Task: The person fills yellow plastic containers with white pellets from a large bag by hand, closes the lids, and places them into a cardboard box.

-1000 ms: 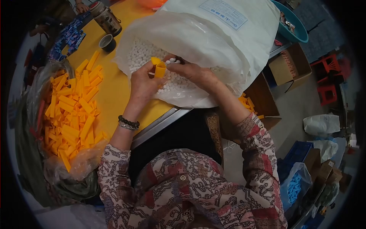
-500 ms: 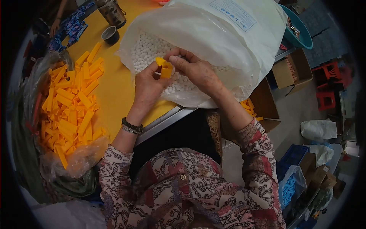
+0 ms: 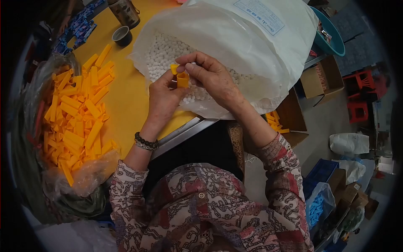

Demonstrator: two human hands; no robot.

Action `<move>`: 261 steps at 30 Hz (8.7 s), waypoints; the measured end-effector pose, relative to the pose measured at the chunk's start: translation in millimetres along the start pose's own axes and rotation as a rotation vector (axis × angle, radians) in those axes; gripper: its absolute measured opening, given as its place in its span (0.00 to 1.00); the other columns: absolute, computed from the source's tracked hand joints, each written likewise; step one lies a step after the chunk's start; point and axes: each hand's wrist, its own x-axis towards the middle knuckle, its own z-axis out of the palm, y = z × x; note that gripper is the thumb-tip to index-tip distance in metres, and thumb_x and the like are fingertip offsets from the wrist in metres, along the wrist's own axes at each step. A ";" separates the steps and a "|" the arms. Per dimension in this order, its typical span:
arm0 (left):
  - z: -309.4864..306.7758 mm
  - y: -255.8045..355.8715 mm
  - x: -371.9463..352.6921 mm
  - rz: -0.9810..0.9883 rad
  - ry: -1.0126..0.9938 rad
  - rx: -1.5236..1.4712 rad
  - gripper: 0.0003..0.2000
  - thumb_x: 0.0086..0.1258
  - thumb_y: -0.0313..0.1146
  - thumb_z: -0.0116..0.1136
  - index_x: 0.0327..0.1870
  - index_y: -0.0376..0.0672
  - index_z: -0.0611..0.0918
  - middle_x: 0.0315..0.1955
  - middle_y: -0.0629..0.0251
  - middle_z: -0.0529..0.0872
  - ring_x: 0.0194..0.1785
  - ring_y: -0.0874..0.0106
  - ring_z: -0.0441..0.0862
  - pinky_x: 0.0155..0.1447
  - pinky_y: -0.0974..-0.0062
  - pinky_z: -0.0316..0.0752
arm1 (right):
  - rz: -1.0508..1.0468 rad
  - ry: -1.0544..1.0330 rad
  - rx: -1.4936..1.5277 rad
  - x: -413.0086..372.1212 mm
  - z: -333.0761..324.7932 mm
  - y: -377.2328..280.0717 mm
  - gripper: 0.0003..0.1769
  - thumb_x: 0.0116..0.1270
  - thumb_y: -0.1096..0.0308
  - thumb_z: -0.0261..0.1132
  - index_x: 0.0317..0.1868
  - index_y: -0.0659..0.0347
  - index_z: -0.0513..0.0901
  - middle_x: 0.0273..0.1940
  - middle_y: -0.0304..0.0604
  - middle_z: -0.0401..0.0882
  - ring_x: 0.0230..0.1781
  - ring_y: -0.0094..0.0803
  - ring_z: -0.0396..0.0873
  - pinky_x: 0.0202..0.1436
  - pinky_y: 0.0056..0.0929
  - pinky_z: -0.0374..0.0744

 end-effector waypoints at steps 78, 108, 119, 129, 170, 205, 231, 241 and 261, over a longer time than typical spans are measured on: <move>4.2 4.5 -10.2 -0.012 -0.025 -0.047 0.15 0.56 0.17 0.58 0.46 0.35 0.78 0.36 0.65 0.82 0.40 0.77 0.79 0.47 0.80 0.74 | -0.246 0.119 0.372 -6.8 24.0 4.7 0.13 0.71 0.71 0.47 0.50 0.67 0.73 0.50 0.46 0.75 0.55 0.30 0.72 0.61 0.29 0.69; 3.1 18.2 -24.2 0.161 -0.135 -0.384 0.15 0.61 0.17 0.56 0.49 0.38 0.76 0.43 0.66 0.81 0.48 0.75 0.79 0.54 0.79 0.73 | -0.183 0.174 0.191 -35.5 7.2 11.0 0.09 0.69 0.70 0.53 0.43 0.66 0.75 0.32 0.35 0.75 0.30 0.16 0.70 0.37 0.17 0.72; 4.2 19.2 -24.8 0.302 -0.105 0.039 0.15 0.60 0.19 0.56 0.50 0.38 0.75 0.41 0.60 0.83 0.48 0.70 0.80 0.52 0.75 0.73 | -0.221 0.178 0.114 -37.3 -0.8 7.1 0.14 0.70 0.65 0.53 0.48 0.67 0.75 0.39 0.40 0.76 0.40 0.22 0.75 0.47 0.21 0.74; -0.3 20.0 -25.0 0.231 -0.245 0.078 0.17 0.61 0.19 0.50 0.52 0.38 0.70 0.41 0.58 0.81 0.48 0.67 0.80 0.53 0.75 0.72 | -0.178 0.033 0.119 -38.4 -7.1 -3.1 0.16 0.71 0.60 0.52 0.51 0.63 0.75 0.48 0.38 0.76 0.50 0.24 0.72 0.57 0.24 0.69; 19.5 47.9 -58.5 0.460 -0.025 0.405 0.16 0.61 0.30 0.58 0.48 0.39 0.69 0.37 0.52 0.79 0.40 0.51 0.78 0.41 0.63 0.73 | -0.357 0.189 -0.184 -82.5 1.8 -9.8 0.13 0.63 0.73 0.60 0.47 0.67 0.71 0.41 0.46 0.76 0.42 0.31 0.78 0.46 0.26 0.76; -187.9 -5.2 32.0 0.337 0.221 1.394 0.16 0.53 0.24 0.62 0.43 0.48 0.78 0.40 0.61 0.73 0.48 0.60 0.73 0.46 0.66 0.71 | -0.128 0.980 -0.438 -207.2 -216.3 99.1 0.11 0.67 0.72 0.56 0.49 0.65 0.73 0.45 0.41 0.76 0.42 0.25 0.76 0.47 0.22 0.75; -26.0 -6.4 8.5 0.425 -0.171 0.791 0.09 0.53 0.27 0.62 0.35 0.38 0.79 0.33 0.57 0.77 0.39 0.57 0.76 0.42 0.63 0.72 | -0.055 0.095 -1.351 -14.0 -25.5 15.2 0.14 0.54 0.72 0.57 0.43 0.63 0.71 0.40 0.52 0.79 0.42 0.49 0.78 0.45 0.43 0.76; 5.8 4.0 31.8 0.322 -0.158 0.948 0.12 0.54 0.35 0.63 0.39 0.43 0.82 0.36 0.61 0.82 0.41 0.59 0.80 0.44 0.63 0.74 | 0.144 0.038 -0.967 7.7 -37.5 20.6 0.22 0.53 0.65 0.62 0.51 0.57 0.73 0.42 0.48 0.77 0.44 0.40 0.76 0.48 0.35 0.74; 1.1 -2.4 17.4 0.185 -0.093 0.228 0.14 0.63 0.18 0.52 0.49 0.39 0.78 0.40 0.66 0.83 0.43 0.78 0.79 0.48 0.82 0.74 | -0.091 0.039 -0.391 1.5 -23.0 6.9 0.19 0.59 0.63 0.66 0.48 0.61 0.76 0.37 0.34 0.74 0.35 0.20 0.68 0.44 0.19 0.70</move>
